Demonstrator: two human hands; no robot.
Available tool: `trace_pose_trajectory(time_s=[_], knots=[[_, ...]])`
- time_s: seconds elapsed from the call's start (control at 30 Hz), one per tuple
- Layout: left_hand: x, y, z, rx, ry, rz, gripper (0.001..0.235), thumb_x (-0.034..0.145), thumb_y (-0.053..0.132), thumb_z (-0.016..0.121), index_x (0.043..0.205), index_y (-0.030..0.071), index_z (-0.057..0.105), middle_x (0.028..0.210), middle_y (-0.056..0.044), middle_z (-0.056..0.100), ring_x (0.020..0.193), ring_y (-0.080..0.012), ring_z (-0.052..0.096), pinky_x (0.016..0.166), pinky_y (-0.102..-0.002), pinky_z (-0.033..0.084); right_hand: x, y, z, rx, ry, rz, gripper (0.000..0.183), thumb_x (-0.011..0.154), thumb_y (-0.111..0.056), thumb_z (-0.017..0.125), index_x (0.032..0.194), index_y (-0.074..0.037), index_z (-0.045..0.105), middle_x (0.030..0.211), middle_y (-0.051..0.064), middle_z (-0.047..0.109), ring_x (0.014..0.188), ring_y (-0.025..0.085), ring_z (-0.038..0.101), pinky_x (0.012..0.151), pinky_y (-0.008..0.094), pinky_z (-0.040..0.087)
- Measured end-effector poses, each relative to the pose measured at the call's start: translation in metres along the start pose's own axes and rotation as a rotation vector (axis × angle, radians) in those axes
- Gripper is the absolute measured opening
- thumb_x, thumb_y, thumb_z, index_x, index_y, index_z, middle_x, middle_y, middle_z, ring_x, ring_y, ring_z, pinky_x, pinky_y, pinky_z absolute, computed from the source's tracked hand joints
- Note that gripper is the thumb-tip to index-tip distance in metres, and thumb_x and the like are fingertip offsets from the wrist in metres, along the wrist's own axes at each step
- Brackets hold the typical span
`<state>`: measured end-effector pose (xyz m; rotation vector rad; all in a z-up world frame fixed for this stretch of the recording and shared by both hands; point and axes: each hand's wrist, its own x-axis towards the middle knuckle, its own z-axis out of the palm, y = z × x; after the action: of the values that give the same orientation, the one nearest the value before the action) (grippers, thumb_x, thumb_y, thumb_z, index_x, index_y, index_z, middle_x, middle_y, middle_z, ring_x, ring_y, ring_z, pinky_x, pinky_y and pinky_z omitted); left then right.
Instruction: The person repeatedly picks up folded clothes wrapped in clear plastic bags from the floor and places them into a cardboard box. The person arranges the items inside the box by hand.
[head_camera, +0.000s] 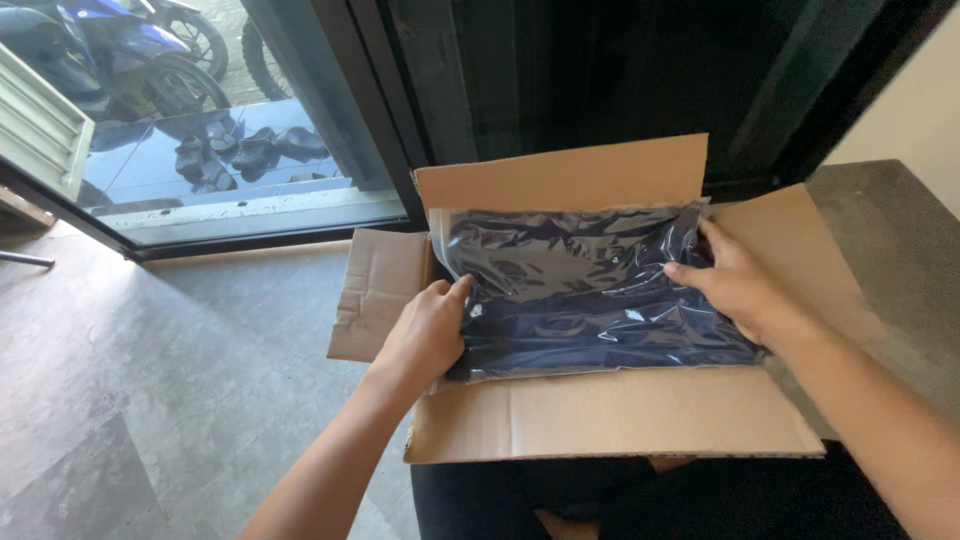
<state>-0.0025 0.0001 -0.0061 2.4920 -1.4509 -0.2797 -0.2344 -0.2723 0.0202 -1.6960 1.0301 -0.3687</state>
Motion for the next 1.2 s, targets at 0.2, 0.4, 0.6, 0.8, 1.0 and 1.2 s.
trace_pose_trajectory(time_s=[0.2, 0.4, 0.6, 0.8, 1.0, 1.2], knots=[[0.024, -0.034, 0.058, 0.21, 0.099, 0.03, 0.031, 0.079, 0.004, 0.061, 0.109, 0.003, 0.069, 0.093, -0.014, 0.067, 0.078, -0.0441, 0.073, 0.06, -0.051, 0.062, 0.013, 0.016, 0.001, -0.602, -0.001, -0.202, 0.093, 0.086, -0.032, 0.075, 0.163, -0.002, 0.033, 0.161, 0.026, 0.041, 0.149, 0.038, 0.04, 0.123, 0.051, 0.032], [0.028, -0.018, 0.047, 0.479, 0.241, 0.144, 0.013, 0.081, 0.008, 0.065, 0.092, 0.01, 0.072, 0.085, -0.01, 0.067, 0.083, -0.0337, 0.07, 0.054, -0.042, 0.061, -0.017, -0.01, 0.008, -0.855, 0.099, -0.32, 0.099, 0.088, -0.031, 0.072, 0.167, -0.001, 0.02, 0.152, 0.033, 0.044, 0.141, 0.048, 0.046, 0.113, 0.058, 0.042], [0.021, -0.01, 0.019, 0.585, 0.361, 0.514, 0.017, 0.084, 0.012, 0.064, 0.073, 0.018, 0.075, 0.099, -0.006, 0.066, 0.103, -0.0317, 0.052, 0.08, -0.042, 0.043, 0.008, 0.043, 0.009, -1.213, 0.184, -0.696, 0.046, 0.088, -0.037, 0.07, 0.133, -0.026, 0.067, 0.153, 0.017, 0.046, 0.15, 0.039, 0.045, 0.117, 0.042, 0.048], [0.045, -0.052, 0.054, 0.62, 0.194, 0.303, 0.024, 0.087, 0.039, 0.062, 0.071, 0.03, 0.077, 0.07, 0.003, 0.073, 0.098, -0.023, 0.057, 0.096, -0.045, 0.029, 0.0, 0.019, 0.01, -1.311, -0.355, -0.553, 0.034, 0.094, -0.036, 0.063, 0.126, -0.026, 0.069, 0.138, 0.007, 0.063, 0.132, 0.027, 0.063, 0.104, 0.039, 0.058], [0.029, -0.017, 0.029, 0.707, -0.119, 0.147, 0.039, 0.089, 0.061, 0.062, 0.09, 0.027, 0.081, 0.092, -0.002, 0.08, 0.113, -0.0218, 0.056, 0.111, -0.049, 0.016, 0.035, 0.039, 0.014, -1.366, -0.446, -0.468, 0.041, 0.089, -0.042, 0.071, 0.128, -0.028, 0.068, 0.135, -0.001, 0.067, 0.128, 0.023, 0.065, 0.102, 0.04, 0.059], [0.025, -0.009, -0.01, 0.36, 0.104, 0.334, 0.067, 0.079, 0.066, 0.065, 0.13, 0.022, 0.065, 0.121, -0.011, 0.061, 0.118, -0.0334, 0.058, 0.102, -0.053, 0.039, 0.006, -0.012, 0.005, -1.252, -0.375, -0.48, 0.061, 0.08, -0.052, 0.081, 0.13, -0.02, 0.068, 0.133, 0.006, 0.067, 0.129, 0.03, 0.065, 0.104, 0.046, 0.058]])
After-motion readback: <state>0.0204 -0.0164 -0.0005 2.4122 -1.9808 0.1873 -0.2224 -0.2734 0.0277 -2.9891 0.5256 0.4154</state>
